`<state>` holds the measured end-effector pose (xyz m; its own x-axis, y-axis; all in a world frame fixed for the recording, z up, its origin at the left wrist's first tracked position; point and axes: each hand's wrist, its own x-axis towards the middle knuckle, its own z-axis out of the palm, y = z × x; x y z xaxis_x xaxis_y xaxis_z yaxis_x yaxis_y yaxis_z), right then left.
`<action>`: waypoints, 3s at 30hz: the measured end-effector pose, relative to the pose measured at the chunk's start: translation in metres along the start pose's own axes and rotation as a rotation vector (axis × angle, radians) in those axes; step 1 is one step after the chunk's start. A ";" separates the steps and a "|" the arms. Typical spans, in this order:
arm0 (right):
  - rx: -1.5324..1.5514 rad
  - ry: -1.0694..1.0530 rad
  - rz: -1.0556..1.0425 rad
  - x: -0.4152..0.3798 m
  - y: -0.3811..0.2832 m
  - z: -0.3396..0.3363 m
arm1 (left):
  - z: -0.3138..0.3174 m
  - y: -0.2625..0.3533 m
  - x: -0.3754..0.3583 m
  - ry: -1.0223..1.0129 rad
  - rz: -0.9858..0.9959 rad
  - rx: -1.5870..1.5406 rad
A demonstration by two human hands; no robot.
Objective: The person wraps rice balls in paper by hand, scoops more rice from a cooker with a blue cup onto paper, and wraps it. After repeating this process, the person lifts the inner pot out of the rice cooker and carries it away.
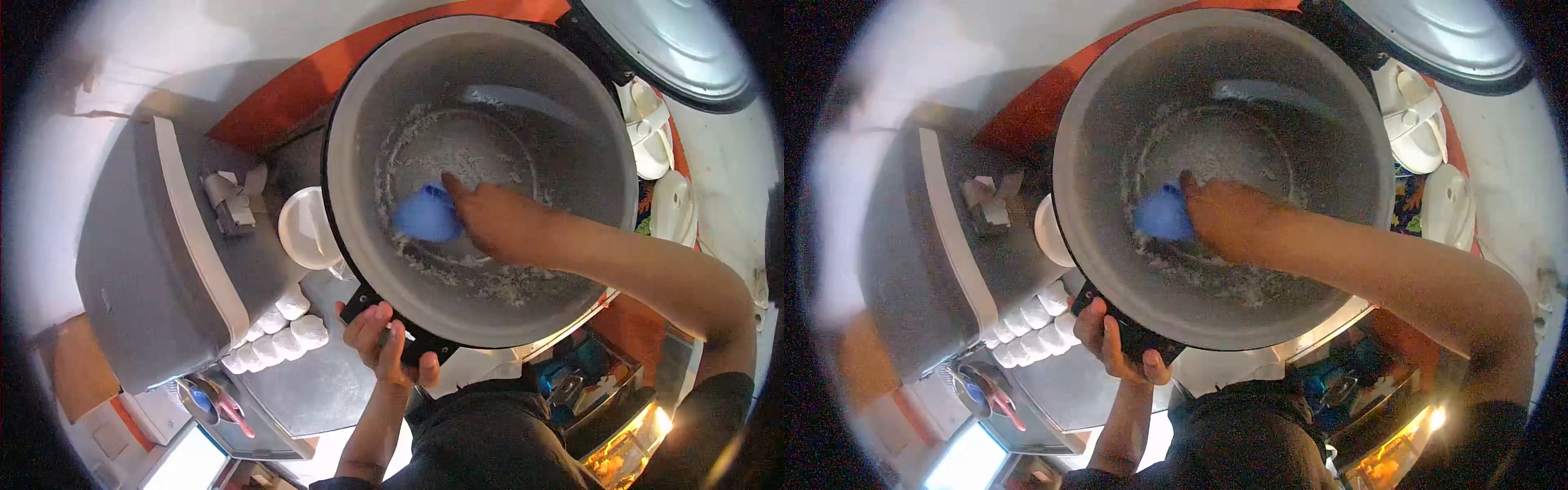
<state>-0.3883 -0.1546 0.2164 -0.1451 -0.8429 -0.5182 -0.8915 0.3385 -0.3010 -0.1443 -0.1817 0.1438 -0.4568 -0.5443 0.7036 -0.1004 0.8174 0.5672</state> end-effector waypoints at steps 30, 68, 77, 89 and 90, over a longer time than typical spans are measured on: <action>-0.150 -0.587 0.180 -0.004 0.040 0.036 | 0.006 0.006 0.005 0.071 -0.083 -0.112; 0.939 -0.815 0.195 -0.207 -0.081 0.041 | -0.131 0.028 -0.176 -0.279 -0.776 0.049; 0.929 0.219 -0.085 -0.148 -0.093 0.297 | -0.196 0.041 -0.261 -0.606 -0.852 0.110; 0.131 0.618 -0.220 -0.109 -0.075 0.395 | -0.253 0.054 -0.302 -0.867 -0.917 0.234; 0.158 0.621 -0.223 -0.110 -0.075 0.395 | -0.254 0.054 -0.306 -0.864 -0.907 0.233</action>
<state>-0.1361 0.0776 -0.0199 -0.2270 -0.9675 0.1112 -0.8619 0.1464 -0.4855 0.2149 -0.0190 0.0682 -0.5591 -0.6951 -0.4518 -0.7893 0.2796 0.5466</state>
